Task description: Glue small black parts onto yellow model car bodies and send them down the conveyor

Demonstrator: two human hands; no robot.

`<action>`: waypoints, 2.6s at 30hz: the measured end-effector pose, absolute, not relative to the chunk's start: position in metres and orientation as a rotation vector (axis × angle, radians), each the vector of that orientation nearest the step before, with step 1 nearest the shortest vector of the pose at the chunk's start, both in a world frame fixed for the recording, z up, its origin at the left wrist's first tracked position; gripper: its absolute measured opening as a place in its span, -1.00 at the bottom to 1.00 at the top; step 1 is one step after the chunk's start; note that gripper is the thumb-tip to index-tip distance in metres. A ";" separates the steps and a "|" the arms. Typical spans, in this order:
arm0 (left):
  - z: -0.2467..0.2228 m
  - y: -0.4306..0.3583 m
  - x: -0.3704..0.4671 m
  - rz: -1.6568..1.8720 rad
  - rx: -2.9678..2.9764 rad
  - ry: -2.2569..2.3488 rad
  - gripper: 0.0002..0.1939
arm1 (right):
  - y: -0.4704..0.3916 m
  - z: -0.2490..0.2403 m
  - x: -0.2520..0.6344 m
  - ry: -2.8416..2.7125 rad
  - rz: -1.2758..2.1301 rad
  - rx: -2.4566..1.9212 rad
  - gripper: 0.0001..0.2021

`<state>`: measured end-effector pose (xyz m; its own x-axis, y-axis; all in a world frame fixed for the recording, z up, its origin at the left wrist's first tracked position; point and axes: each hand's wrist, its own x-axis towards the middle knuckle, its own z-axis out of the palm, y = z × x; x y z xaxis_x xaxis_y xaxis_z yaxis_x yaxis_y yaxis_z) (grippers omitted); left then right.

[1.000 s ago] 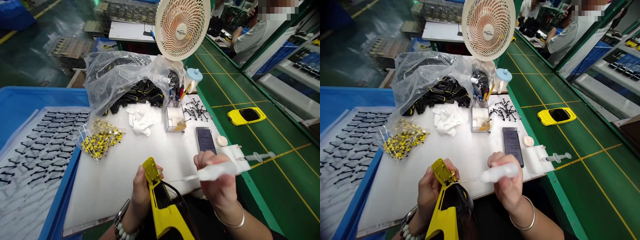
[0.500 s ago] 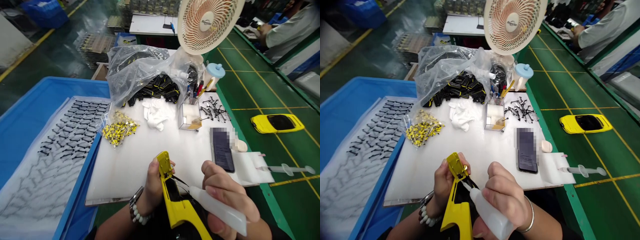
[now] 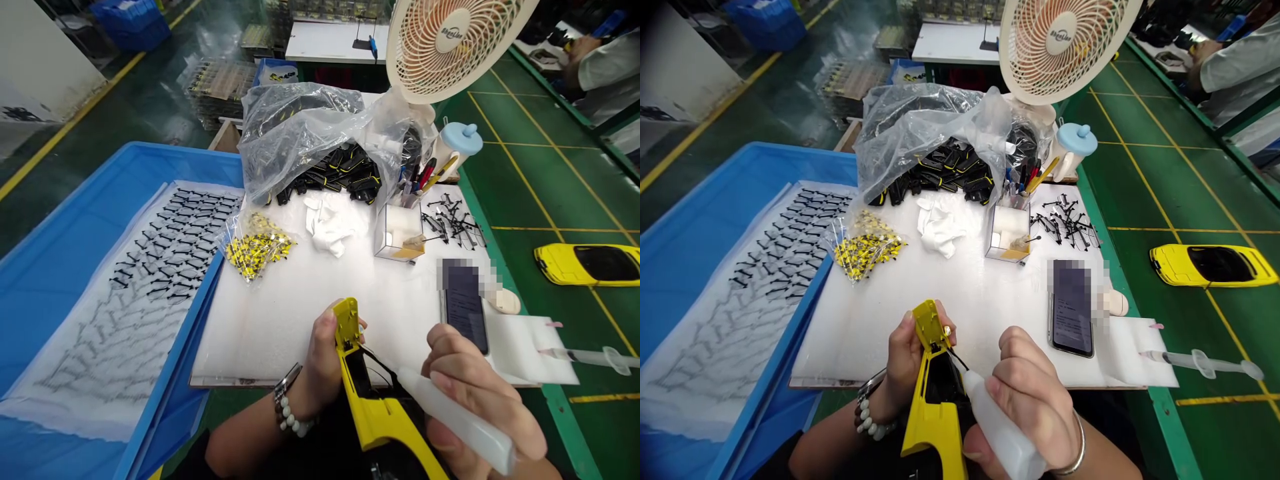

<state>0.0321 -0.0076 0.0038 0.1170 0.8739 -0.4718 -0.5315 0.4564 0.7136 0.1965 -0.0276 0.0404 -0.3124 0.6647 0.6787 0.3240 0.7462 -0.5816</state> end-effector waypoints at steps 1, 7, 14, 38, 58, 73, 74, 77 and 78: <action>0.003 -0.008 0.032 1.069 0.415 0.994 -0.44 | -0.027 0.041 0.196 -1.931 0.417 -0.771 -0.79; -0.007 -0.010 0.030 1.064 0.455 0.966 -0.43 | -0.023 0.042 0.191 -1.944 0.387 -0.758 -0.87; -0.007 -0.012 0.030 1.068 0.463 0.975 -0.44 | -0.020 0.043 0.188 -1.915 0.376 -0.744 -0.86; 0.004 -0.005 0.031 1.124 0.416 0.933 -0.50 | 0.088 -0.034 0.151 -1.545 0.566 -1.265 -0.75; 0.006 -0.006 0.027 1.145 0.400 0.925 -0.50 | 0.077 0.003 0.243 -1.682 -0.056 -1.411 -0.67; 0.006 -0.005 0.026 1.131 0.431 0.922 -0.49 | 0.120 0.014 0.276 -1.944 -0.074 -1.465 -0.80; 0.005 -0.005 0.026 1.133 0.435 0.929 -0.48 | 0.119 0.016 0.276 -1.941 -0.091 -1.467 -0.81; 0.003 -0.006 0.026 1.126 0.436 0.945 -0.46 | 0.104 0.029 0.279 -1.767 -0.231 -1.449 -0.82; 0.002 -0.007 0.026 1.121 0.439 0.942 -0.45 | 0.095 0.034 0.279 -1.673 -0.239 -1.416 -0.79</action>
